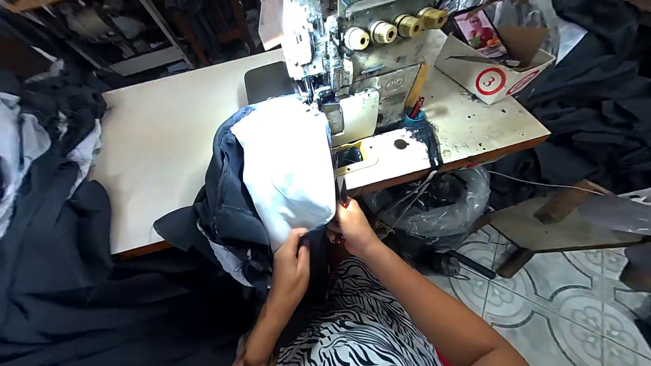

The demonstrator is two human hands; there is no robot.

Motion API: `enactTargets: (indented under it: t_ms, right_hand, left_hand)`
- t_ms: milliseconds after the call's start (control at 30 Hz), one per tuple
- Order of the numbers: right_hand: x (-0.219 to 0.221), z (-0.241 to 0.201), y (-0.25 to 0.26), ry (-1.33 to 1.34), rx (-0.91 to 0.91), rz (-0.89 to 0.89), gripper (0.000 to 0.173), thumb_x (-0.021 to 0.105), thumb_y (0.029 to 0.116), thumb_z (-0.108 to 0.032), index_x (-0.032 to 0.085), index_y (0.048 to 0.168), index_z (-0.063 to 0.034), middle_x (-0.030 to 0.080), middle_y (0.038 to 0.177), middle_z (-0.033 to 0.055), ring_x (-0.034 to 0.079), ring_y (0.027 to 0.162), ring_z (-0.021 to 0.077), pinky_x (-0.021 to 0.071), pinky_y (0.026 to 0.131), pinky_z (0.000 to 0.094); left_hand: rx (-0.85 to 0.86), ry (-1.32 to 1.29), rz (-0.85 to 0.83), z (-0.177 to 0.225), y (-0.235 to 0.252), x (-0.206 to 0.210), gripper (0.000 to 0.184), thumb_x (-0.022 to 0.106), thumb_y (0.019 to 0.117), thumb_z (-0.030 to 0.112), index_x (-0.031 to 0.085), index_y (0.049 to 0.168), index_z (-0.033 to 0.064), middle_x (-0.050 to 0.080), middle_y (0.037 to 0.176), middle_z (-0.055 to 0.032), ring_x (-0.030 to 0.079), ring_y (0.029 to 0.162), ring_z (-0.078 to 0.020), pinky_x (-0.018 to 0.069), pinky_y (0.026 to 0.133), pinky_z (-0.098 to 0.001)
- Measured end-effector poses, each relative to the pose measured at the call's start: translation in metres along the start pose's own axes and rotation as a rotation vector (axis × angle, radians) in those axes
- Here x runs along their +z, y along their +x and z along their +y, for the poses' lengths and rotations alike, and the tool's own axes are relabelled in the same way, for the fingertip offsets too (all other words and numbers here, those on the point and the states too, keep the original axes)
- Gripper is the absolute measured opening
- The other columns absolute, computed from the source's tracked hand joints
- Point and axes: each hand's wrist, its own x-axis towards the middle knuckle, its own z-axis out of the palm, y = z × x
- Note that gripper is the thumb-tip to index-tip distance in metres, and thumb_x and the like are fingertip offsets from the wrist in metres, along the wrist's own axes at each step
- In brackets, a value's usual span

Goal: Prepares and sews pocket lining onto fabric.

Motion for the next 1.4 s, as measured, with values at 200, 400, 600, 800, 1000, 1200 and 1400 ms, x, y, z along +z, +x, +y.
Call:
enactTargets:
  t_ms: [200,400,600,800,1000,1200,1400]
  right_hand:
    - [0.001,0.040,-0.012,-0.047,0.037,-0.104,0.011,0.059,0.1033,-0.014,0.057,0.099,-0.0039,0.056,0.066,-0.0037,0.050,0.048,0.0014,0.0464,0.046,0.0179]
    - [-0.014,0.043,-0.074,0.198,0.095,-0.208,0.013,0.048,0.1045,-0.009,0.053,0.093,-0.0140,0.051,0.057,-0.0103,0.047,0.046,-0.0002,0.0440,0.046,0.0171]
    - [-0.028,0.024,-0.120,0.239,-0.078,-0.487,0.010,0.049,0.1076,-0.022,0.054,0.101,-0.0257,0.057,0.065,-0.0188,0.053,0.053,-0.0069,0.0477,0.051,0.0124]
    - [-0.037,0.058,-0.119,0.156,-0.089,-0.336,0.022,0.056,0.0956,-0.004,0.053,0.111,-0.0187,0.066,0.079,-0.0171,0.061,0.063,-0.0053,0.0528,0.056,0.0153]
    - [-0.040,0.029,-0.135,0.195,-0.284,-0.527,0.010,0.056,0.1034,-0.014,0.063,0.104,-0.0217,0.066,0.084,-0.0176,0.061,0.069,-0.0079,0.0547,0.062,0.0135]
    - [-0.044,0.041,-0.137,-0.066,-0.352,-0.396,0.008,0.052,0.1026,-0.007,0.059,0.105,-0.0109,0.066,0.085,-0.0160,0.061,0.072,-0.0111,0.0534,0.063,0.0108]
    - [-0.061,0.047,-0.134,-0.164,-0.473,-0.354,0.016,0.045,0.0966,-0.003,0.060,0.094,-0.0079,0.058,0.074,-0.0120,0.051,0.064,-0.0122,0.0437,0.058,0.0079]
  left_hand:
    - [0.289,-0.094,-0.012,0.081,-0.005,-0.079,0.026,0.053,0.1070,0.033,0.063,0.107,0.0097,0.068,0.095,0.0080,0.061,0.088,0.0121,0.0507,0.079,-0.0067]
    - [0.200,-0.128,-0.113,0.067,-0.028,-0.077,0.016,0.064,0.1006,0.028,0.070,0.102,0.0128,0.070,0.091,0.0072,0.065,0.088,0.0067,0.0546,0.080,-0.0124]
    - [0.209,-0.323,-0.401,0.105,-0.018,-0.101,0.020,0.065,0.1006,0.022,0.069,0.112,0.0071,0.071,0.098,0.0011,0.064,0.094,0.0036,0.0510,0.084,-0.0115]
    - [0.202,-0.082,-0.504,0.078,-0.051,-0.068,0.028,0.069,0.0911,0.008,0.073,0.119,0.0033,0.069,0.092,-0.0092,0.064,0.086,-0.0056,0.0500,0.078,-0.0109]
    - [0.184,-0.341,-0.479,0.093,-0.040,-0.095,0.021,0.054,0.1060,0.018,0.068,0.117,0.0067,0.064,0.094,-0.0027,0.060,0.092,0.0029,0.0465,0.083,-0.0086]
    - [0.205,-0.293,-0.544,0.094,-0.038,-0.075,0.025,0.066,0.0968,0.013,0.071,0.119,0.0019,0.067,0.091,-0.0085,0.062,0.086,-0.0036,0.0489,0.079,-0.0107]
    - [0.294,-0.022,-0.560,0.077,-0.045,-0.057,0.030,0.063,0.0956,0.014,0.073,0.124,0.0105,0.061,0.081,-0.0046,0.057,0.070,-0.0057,0.0451,0.061,-0.0128]
